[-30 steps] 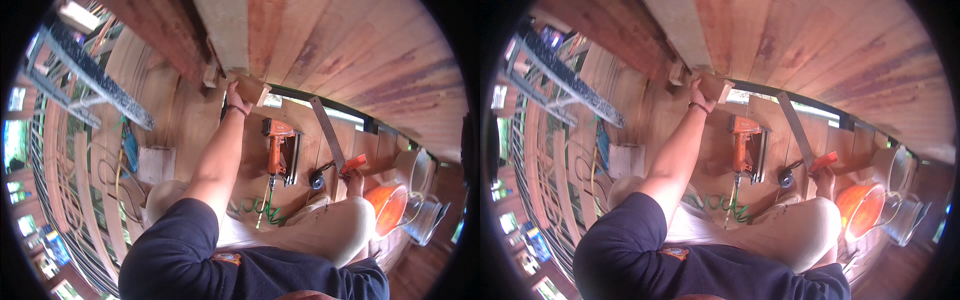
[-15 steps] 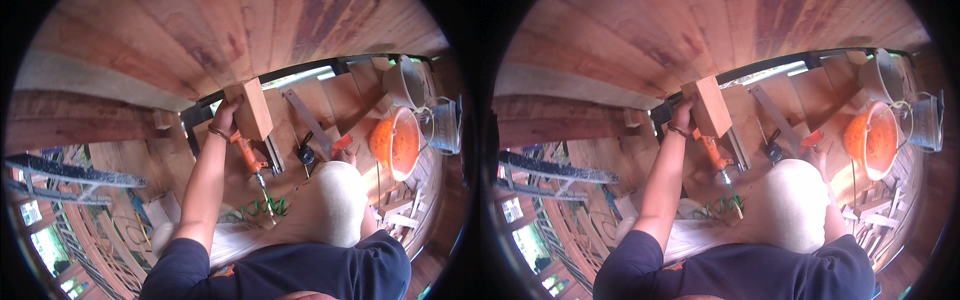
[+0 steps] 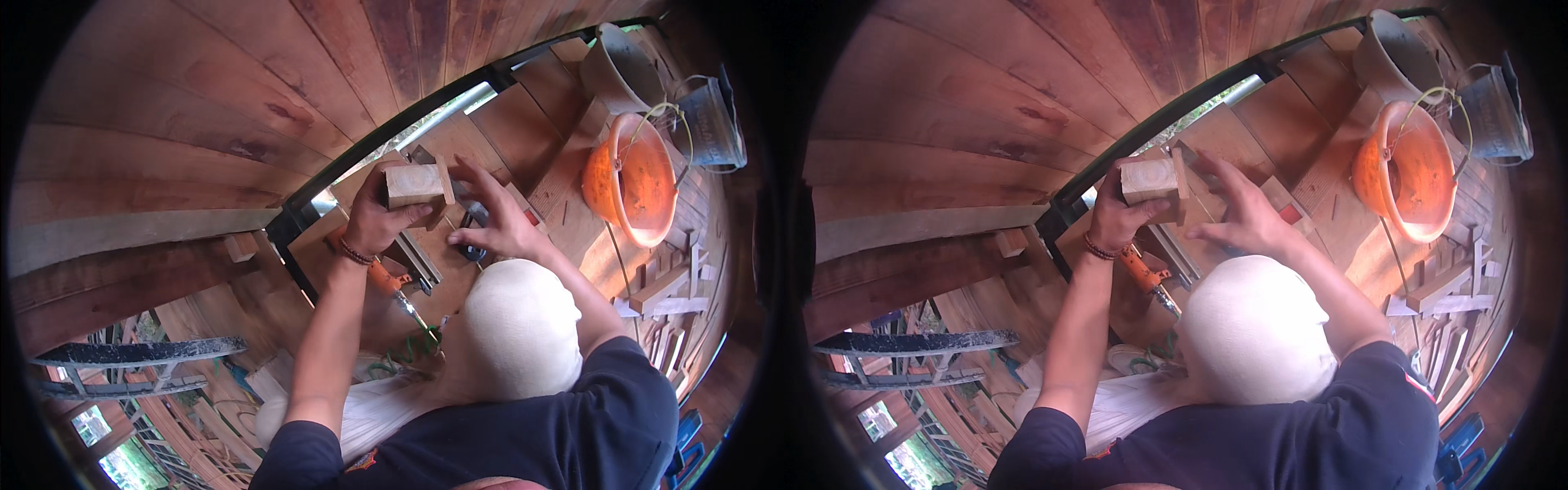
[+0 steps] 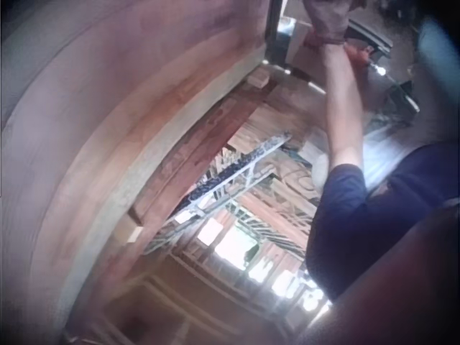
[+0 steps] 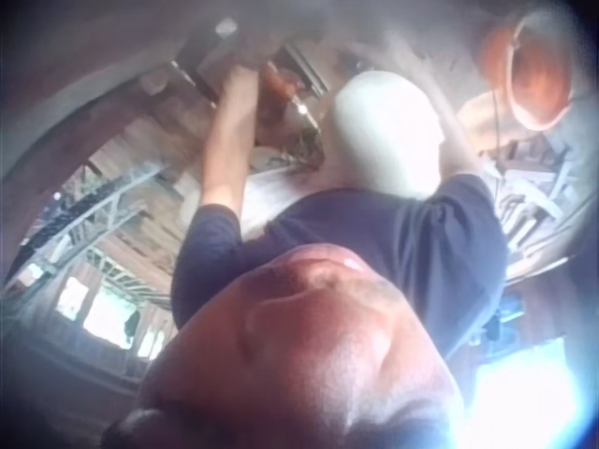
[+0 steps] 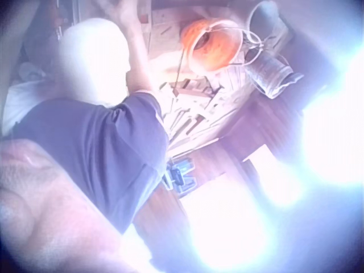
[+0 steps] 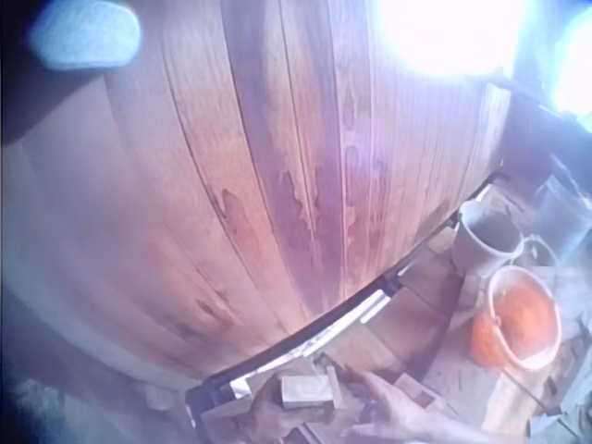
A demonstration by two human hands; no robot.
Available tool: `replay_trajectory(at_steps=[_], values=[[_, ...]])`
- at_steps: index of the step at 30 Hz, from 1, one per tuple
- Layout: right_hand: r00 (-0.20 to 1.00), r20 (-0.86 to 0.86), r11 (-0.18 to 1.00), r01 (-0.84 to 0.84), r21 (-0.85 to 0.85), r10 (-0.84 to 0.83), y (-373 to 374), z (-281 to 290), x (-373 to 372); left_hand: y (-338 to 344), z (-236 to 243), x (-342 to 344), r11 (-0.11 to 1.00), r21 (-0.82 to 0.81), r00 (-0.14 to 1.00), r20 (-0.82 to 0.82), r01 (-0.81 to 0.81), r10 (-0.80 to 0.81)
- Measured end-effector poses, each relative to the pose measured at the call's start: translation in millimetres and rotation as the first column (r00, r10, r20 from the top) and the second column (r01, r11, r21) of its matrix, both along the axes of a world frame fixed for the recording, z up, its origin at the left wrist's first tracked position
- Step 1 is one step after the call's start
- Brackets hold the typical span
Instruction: The person measures and fits small wooden blocks into gaps between ceiling planks, then uses a nail gun to secure them. The person repeatedly measures, adjusts, and fastens blocks to ensure a snug fit along the ceiling line.
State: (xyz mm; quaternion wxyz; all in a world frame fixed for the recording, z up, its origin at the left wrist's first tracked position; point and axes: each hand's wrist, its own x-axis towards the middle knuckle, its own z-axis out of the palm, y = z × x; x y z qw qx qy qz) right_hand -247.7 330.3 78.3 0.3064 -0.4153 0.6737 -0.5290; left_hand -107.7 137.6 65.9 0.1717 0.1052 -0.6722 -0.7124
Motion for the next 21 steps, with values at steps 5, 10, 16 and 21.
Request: replay_trajectory(at_steps=[5, 10, 16, 21], values=[[0.997, 0.071, 1.000, 0.017, -0.014, -0.016, -13, 1, 2, 20, -5, 0, 0.968, 0.251, 1.000, 0.015, -0.016, 0.013], [0.923, 0.341, 0.981, 0.143, 0.129, -0.179, -1, -12, 6, 20, -2, -4, 0.942, 0.294, 0.985, 0.106, -0.161, 0.135], [0.556, 0.717, 0.895, 0.386, 0.225, -0.420, 4, -43, 17, 14, 139, -2, 0.956, -0.159, 0.906, -0.387, -0.246, 0.169], [0.196, 0.913, 0.875, 0.413, 0.253, -0.357, -6, -78, 21, 14, 229, 25, 0.878, -0.410, 0.840, -0.543, -0.248, -0.016]])
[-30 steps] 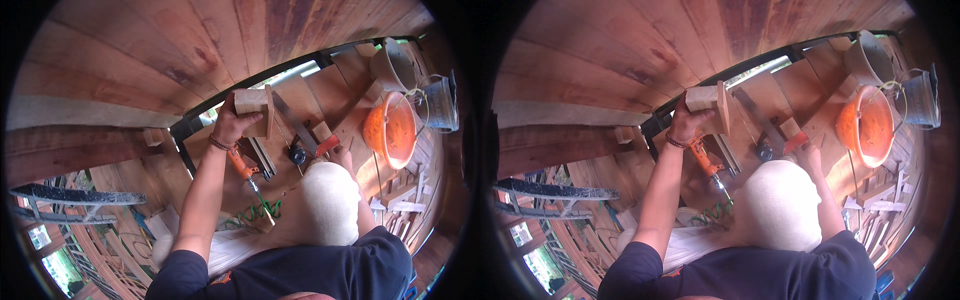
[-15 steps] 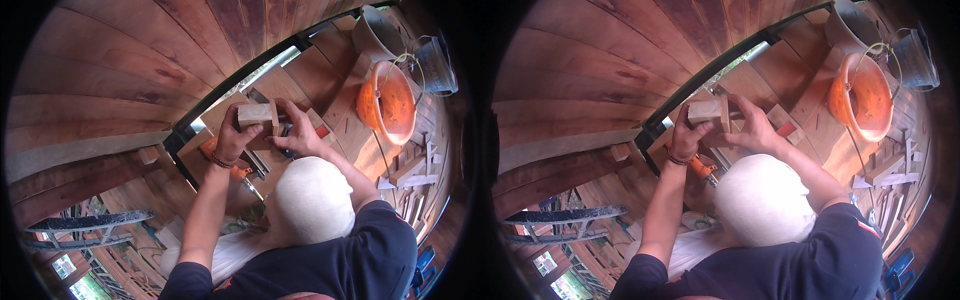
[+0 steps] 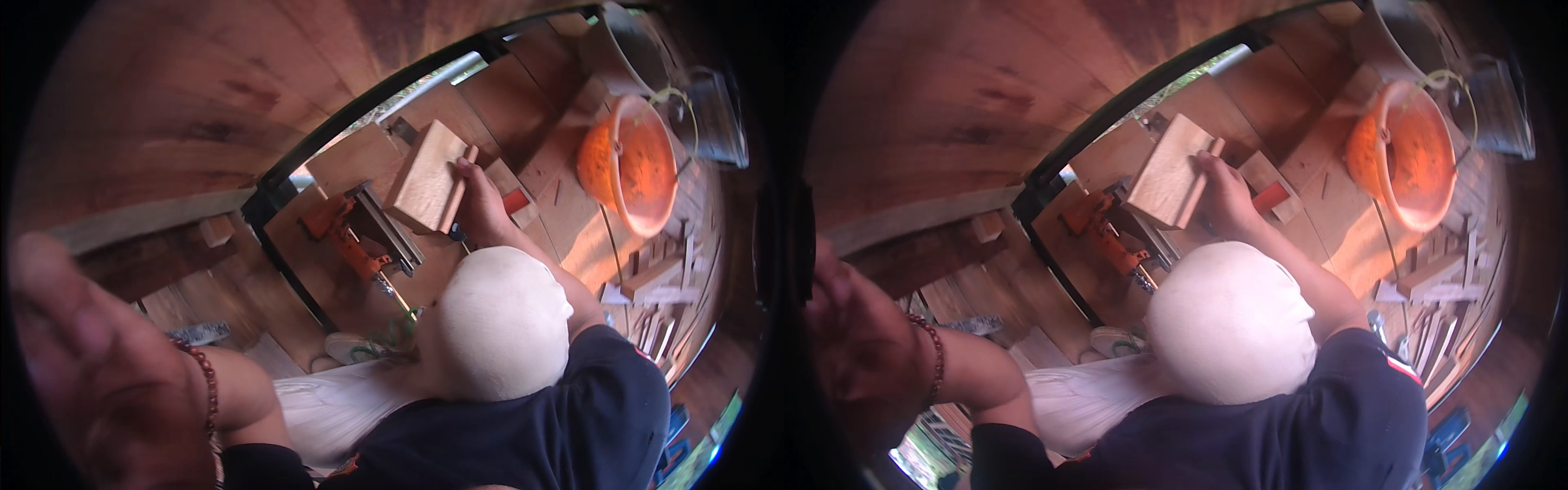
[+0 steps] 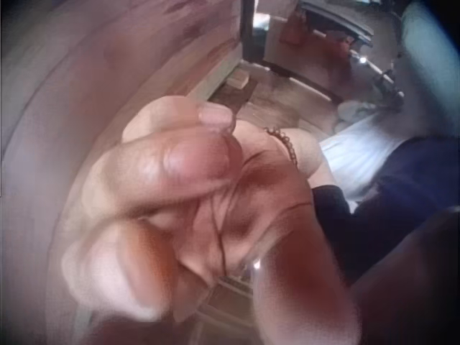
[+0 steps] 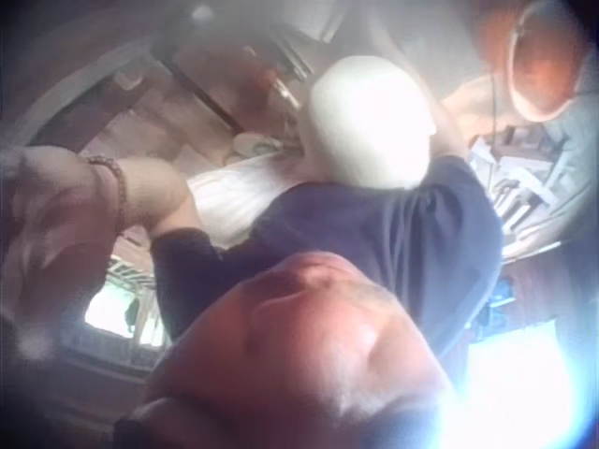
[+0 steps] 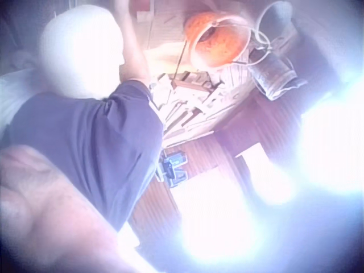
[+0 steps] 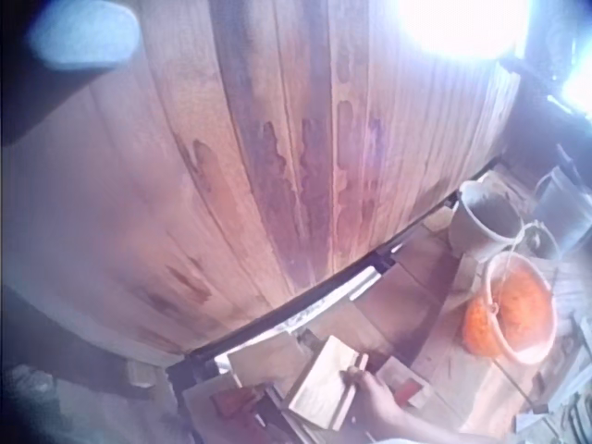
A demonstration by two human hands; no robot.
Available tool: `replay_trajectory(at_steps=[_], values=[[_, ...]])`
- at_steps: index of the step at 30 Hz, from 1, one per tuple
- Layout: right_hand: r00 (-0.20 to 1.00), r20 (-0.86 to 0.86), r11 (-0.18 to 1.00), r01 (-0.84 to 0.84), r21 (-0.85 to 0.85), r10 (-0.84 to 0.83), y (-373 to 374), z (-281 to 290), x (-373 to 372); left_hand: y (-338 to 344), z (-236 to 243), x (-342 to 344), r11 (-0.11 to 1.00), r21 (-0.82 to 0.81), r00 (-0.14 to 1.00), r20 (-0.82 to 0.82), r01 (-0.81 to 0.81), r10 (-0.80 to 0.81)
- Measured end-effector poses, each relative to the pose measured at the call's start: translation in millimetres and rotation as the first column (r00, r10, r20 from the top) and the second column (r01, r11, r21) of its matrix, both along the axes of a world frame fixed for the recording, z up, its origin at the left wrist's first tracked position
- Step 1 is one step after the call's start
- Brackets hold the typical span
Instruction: The person measures and fits small wooden blocks into gaps between ceiling planks, then uses a nail gun to secure them. The person repeatedly measures, adjusts, and fastens blocks to ensure a snug fit along the ceiling line.
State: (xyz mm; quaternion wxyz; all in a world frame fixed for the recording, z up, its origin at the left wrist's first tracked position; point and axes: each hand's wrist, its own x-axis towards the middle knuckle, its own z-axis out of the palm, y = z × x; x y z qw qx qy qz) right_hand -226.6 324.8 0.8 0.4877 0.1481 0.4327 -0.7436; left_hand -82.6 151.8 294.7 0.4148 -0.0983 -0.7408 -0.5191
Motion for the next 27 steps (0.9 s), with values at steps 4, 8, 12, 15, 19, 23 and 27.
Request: replay_trajectory(at_steps=[4, 8, 12, 15, 19, 23, 27], values=[[0.997, 0.012, 0.996, 0.071, -0.051, -0.071, 0, -11, 6, -10, 10, 25, 0.997, -0.070, 1.000, -0.001, -0.023, 0.023], [0.997, 0.035, 0.981, -0.062, -0.181, 0.070, 1, 4, 21, -9, 14, 56, 0.995, -0.080, 0.997, 0.057, -0.051, 0.056], [0.938, -0.337, 0.971, -0.146, -0.191, 0.075, -3, 21, 9, -7, 21, 62, 0.988, -0.090, 0.982, 0.133, -0.124, 0.135], [0.838, -0.510, 0.958, -0.274, -0.083, 0.196, -17, 36, 21, -18, 27, 82, 0.976, -0.089, 0.953, 0.215, -0.197, 0.212], [0.431, -0.808, 0.828, -0.548, 0.118, 0.401, -52, 53, 13, -51, -8, 114, 0.961, -0.111, 0.797, 0.538, -0.253, 0.272], [0.412, -0.774, 0.665, -0.747, 0.014, 0.480, -99, 93, 35, -74, -70, 150, 0.989, -0.126, 0.386, 0.911, -0.081, 0.148], [0.062, -0.911, 0.403, -0.907, 0.119, 0.409, -155, 120, 81, -65, -126, 188, 0.937, 0.200, 0.563, 0.826, -0.285, -0.005]])
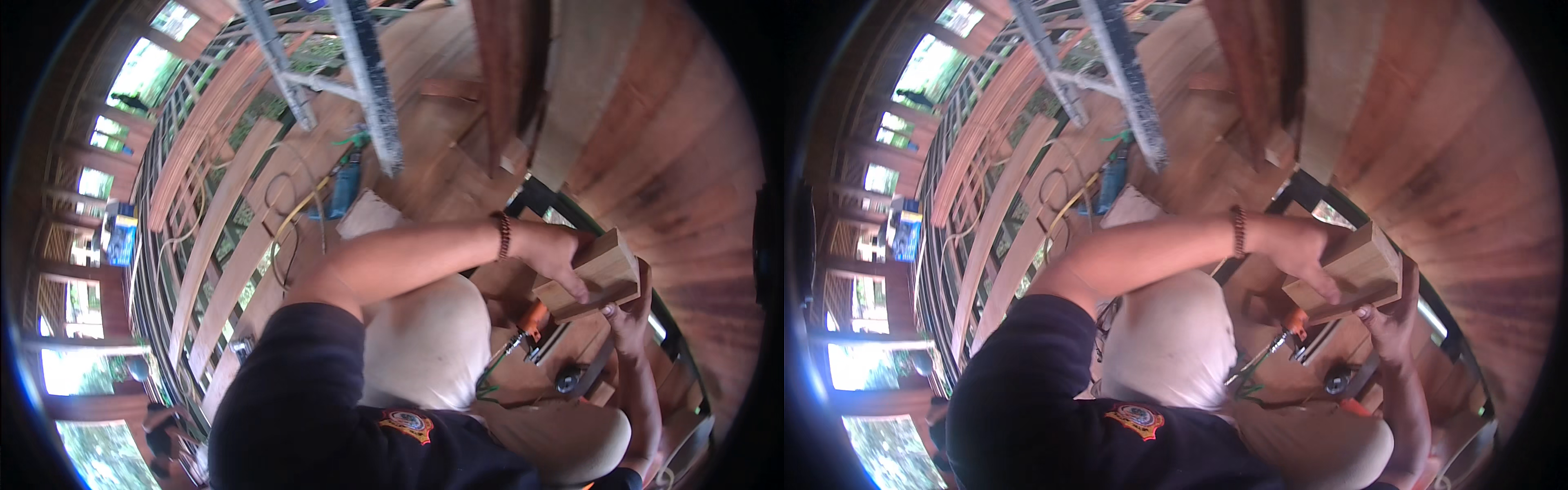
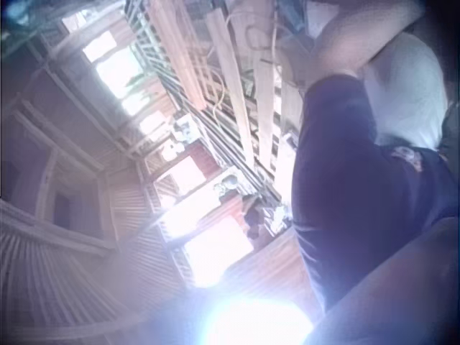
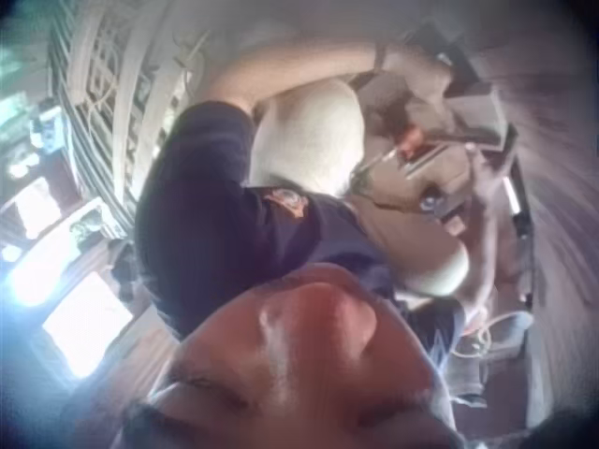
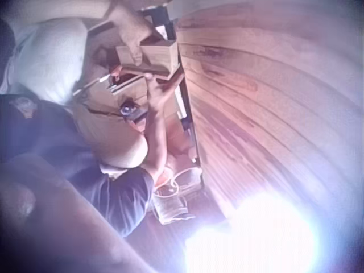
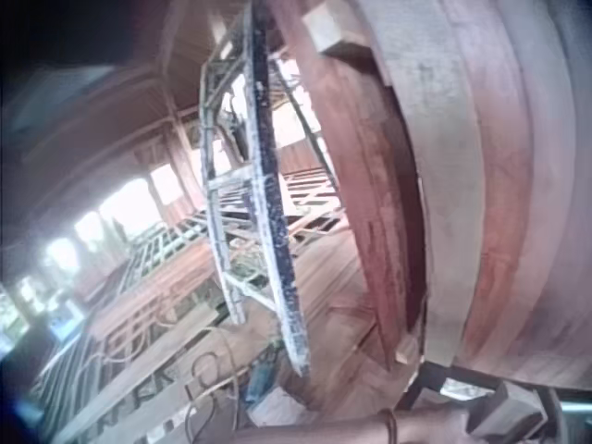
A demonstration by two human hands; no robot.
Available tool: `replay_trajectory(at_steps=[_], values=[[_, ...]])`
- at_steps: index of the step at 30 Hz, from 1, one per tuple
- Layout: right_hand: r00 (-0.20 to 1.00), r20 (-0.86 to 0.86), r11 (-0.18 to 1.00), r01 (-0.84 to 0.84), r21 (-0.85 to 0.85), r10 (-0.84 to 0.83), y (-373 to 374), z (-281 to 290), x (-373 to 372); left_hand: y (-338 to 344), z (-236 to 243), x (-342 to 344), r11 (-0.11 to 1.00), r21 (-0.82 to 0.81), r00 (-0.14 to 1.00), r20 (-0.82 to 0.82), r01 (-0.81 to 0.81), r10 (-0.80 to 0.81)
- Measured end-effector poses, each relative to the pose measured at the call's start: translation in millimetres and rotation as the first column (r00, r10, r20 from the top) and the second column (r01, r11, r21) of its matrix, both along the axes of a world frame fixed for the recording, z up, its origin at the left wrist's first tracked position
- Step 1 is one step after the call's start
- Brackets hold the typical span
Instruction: The person measures and fits small wooden blocks into gaps between ceiling planks, then uses a nail gun to secure them. The person repeatedly measures, adjusts, and fastens blocks to ensure a snug fit along the ceiling line.
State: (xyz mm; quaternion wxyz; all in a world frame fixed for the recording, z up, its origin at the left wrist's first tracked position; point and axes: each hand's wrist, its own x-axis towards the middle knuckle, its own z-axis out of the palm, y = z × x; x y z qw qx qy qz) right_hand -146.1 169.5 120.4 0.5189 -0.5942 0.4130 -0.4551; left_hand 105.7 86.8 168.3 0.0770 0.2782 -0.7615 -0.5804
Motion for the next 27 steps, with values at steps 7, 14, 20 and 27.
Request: replay_trajectory(at_steps=[7, 14, 20, 27], values=[[0.996, 0.077, 0.987, 0.022, 0.157, -0.034, -24, -5, 30, -5, -15, 21, 0.930, -0.049, 0.929, -0.084, -0.364, 0.359], [0.996, -0.057, 0.976, 0.080, 0.203, -0.070, -41, 27, -14, -30, -30, 24, 0.928, -0.092, 0.906, -0.270, -0.362, 0.326], [0.979, -0.134, 0.945, 0.187, 0.267, -0.156, 9, 97, -72, -21, -2, 15, 0.929, 0.080, 0.924, -0.101, -0.362, 0.368], [0.750, -0.653, 0.699, 0.522, 0.489, -0.103, 180, 174, -54, 71, 86, -12, 0.435, 0.799, 0.839, 0.152, -0.415, 0.522]])
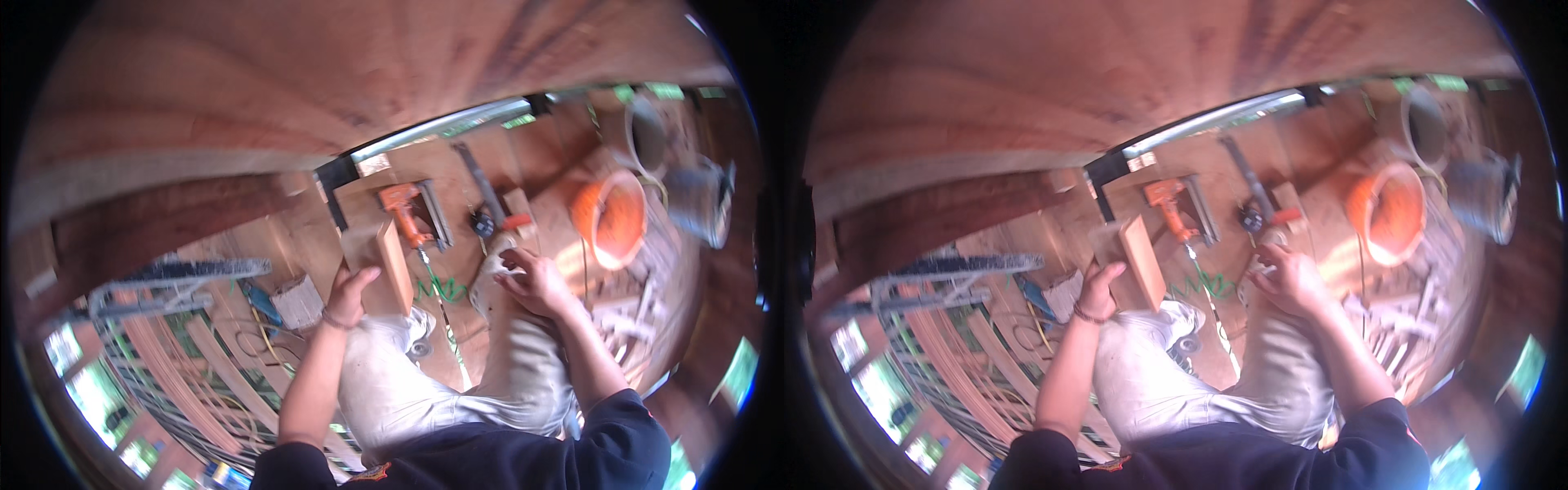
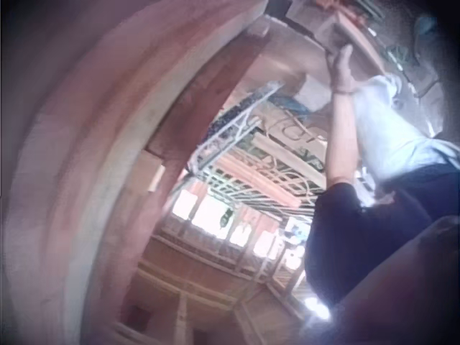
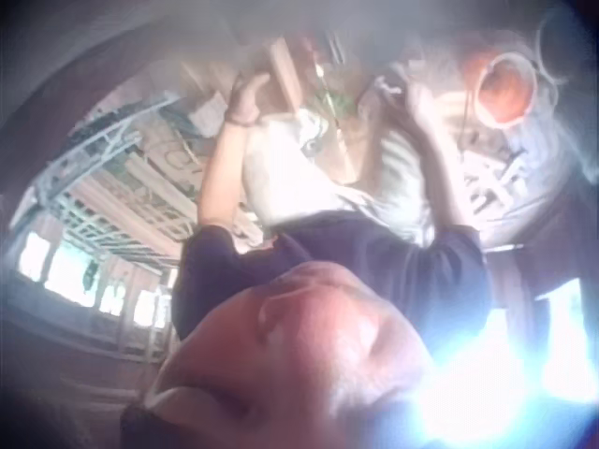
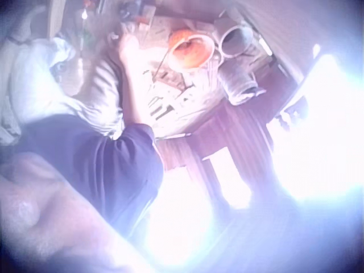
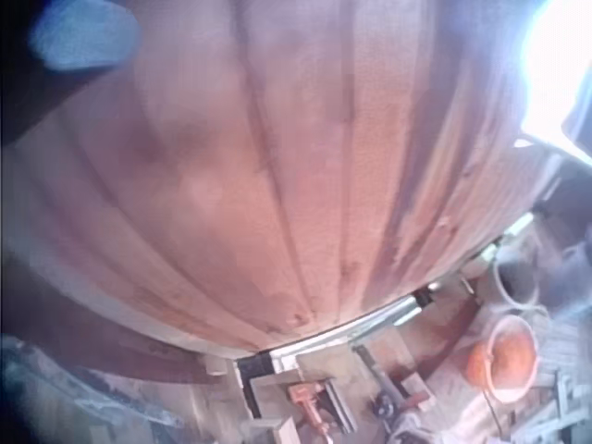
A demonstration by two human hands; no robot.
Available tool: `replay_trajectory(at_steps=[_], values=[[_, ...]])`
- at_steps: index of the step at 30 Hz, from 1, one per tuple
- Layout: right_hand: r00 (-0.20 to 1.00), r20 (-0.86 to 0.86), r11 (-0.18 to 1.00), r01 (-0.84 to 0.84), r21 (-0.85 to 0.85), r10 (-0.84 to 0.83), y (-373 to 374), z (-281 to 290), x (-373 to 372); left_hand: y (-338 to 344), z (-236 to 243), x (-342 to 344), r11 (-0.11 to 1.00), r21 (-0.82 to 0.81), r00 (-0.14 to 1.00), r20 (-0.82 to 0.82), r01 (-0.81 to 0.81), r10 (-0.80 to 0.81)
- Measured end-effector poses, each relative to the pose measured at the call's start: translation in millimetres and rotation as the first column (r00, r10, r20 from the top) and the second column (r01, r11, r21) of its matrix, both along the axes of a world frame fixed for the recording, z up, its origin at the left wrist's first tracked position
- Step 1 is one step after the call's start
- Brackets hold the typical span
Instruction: The person measures and fits small wooden blocks into gaps between ceiling planks, then uses a nail gun to secure them. The person repeatedly measures, adjusts, and fastens blocks to ensure a snug fit along the ceiling line.
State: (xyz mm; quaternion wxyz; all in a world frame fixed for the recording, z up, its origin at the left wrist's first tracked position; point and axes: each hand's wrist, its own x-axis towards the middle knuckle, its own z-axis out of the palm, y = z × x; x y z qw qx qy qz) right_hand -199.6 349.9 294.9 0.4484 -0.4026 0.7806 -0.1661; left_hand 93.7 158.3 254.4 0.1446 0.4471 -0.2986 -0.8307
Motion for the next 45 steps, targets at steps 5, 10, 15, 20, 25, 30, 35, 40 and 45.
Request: replay_trajectory(at_steps=[5, 10, 15, 20, 25, 30, 35, 40, 45], values=[[0.959, 0.068, 0.946, 0.257, 0.198, -0.274, 76, 34, 36, 90, 62, -18, 0.918, 0.373, 0.968, 0.144, 0.137, -0.203], [0.888, 0.093, 0.885, 0.431, 0.177, -0.451, 160, 85, 97, 142, 147, -25, 0.787, 0.334, 0.828, 0.036, 0.518, -0.560], [0.737, 0.070, 0.737, 0.657, 0.161, -0.672, 225, 120, 154, 147, 206, -37, 0.577, -0.164, 0.597, 0.307, 0.800, -0.741], [0.613, 0.117, 0.623, 0.758, 0.192, -0.782, 268, 116, 160, 133, 224, -56, 0.521, 0.085, 0.477, 0.301, 0.849, -0.826], [0.658, 0.022, 0.650, 0.738, 0.180, -0.753, 298, 98, 131, 158, 231, -89, 0.454, 0.149, 0.383, 0.347, 0.879, -0.856], [0.714, 0.161, 0.732, 0.662, 0.160, -0.681, 308, 136, 71, 212, 256, -143, 0.361, 0.086, 0.311, 0.350, 0.929, -0.884], [0.329, 0.768, 0.673, 0.719, 0.174, -0.550, 279, 211, 27, 235, 285, -187, 0.281, -0.155, 0.320, 0.391, 0.947, -0.863], [0.161, 0.899, 0.686, 0.704, 0.185, -0.408, 248, 269, 22, 221, 310, -196, 0.172, -0.194, 0.250, 0.518, 0.966, -0.818], [0.225, 0.887, 0.590, 0.805, 0.065, -0.404, 214, 250, 43, 197, 340, -179, 0.422, 0.043, 0.404, 0.217, 0.905, -0.888]])
